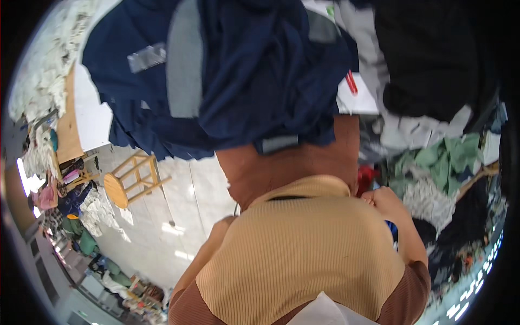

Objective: The person trims threads from blue fabric with thread snips, fastens a belt buckle around their waist, and cuts loose threads on the fabric using the thread snips.

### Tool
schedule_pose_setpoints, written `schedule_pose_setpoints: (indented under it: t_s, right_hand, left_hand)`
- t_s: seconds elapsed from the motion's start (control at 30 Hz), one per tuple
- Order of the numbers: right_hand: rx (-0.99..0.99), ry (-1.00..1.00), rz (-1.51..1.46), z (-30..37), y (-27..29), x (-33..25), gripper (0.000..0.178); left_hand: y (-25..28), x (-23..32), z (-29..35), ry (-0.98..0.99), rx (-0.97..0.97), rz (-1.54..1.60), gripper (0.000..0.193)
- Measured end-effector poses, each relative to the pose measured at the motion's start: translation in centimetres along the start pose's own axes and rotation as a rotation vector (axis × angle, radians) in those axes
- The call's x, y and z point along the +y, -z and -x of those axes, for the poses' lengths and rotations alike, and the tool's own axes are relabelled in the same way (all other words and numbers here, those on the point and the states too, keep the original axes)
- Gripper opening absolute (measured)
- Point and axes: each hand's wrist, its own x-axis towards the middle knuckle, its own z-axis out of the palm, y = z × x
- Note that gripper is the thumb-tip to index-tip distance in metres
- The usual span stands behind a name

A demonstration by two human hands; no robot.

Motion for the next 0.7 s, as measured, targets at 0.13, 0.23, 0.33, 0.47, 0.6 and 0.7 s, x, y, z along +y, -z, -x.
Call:
schedule_pose_setpoints:
  t_s: [0.13, 0.23, 0.33, 0.47, 0.6, 0.7]
  right_hand:
    - [-0.071, -0.051, -0.094, 1.3, -3.0, 1.3, 0.018]
    - [-0.017, -0.144, -0.107, 1.6, -5.1, 2.1, 0.019]
    - [0.065, -0.219, -0.103, 1.5, -8.2, 2.9, 0.021]
    - [0.163, -0.321, -0.078, 2.1, -13.4, 4.5, 0.024]
    - [0.148, -0.301, -0.182, 1.7, -13.5, 5.7, 0.024]
    - [0.125, -0.283, -0.291, 1.3, -13.1, 5.6, 0.024]
  left_hand:
    - [-0.6, 0.3, -0.4, 0.103, -0.049, 0.006, 0.019]
    - [-0.8, 0.7, -0.6, 0.171, -0.028, -0.017, 0.019]
    - [-1.2, 0.8, -0.6, 0.227, 0.027, -0.057, 0.018]
    - [-0.9, 1.1, -0.8, 0.144, 0.005, -0.021, 0.016]
    - [-1.7, 2.3, -2.0, 0.162, -0.086, 0.172, 0.023]
    - [-0.9, 1.2, -1.3, 0.179, -0.156, 0.32, 0.03]
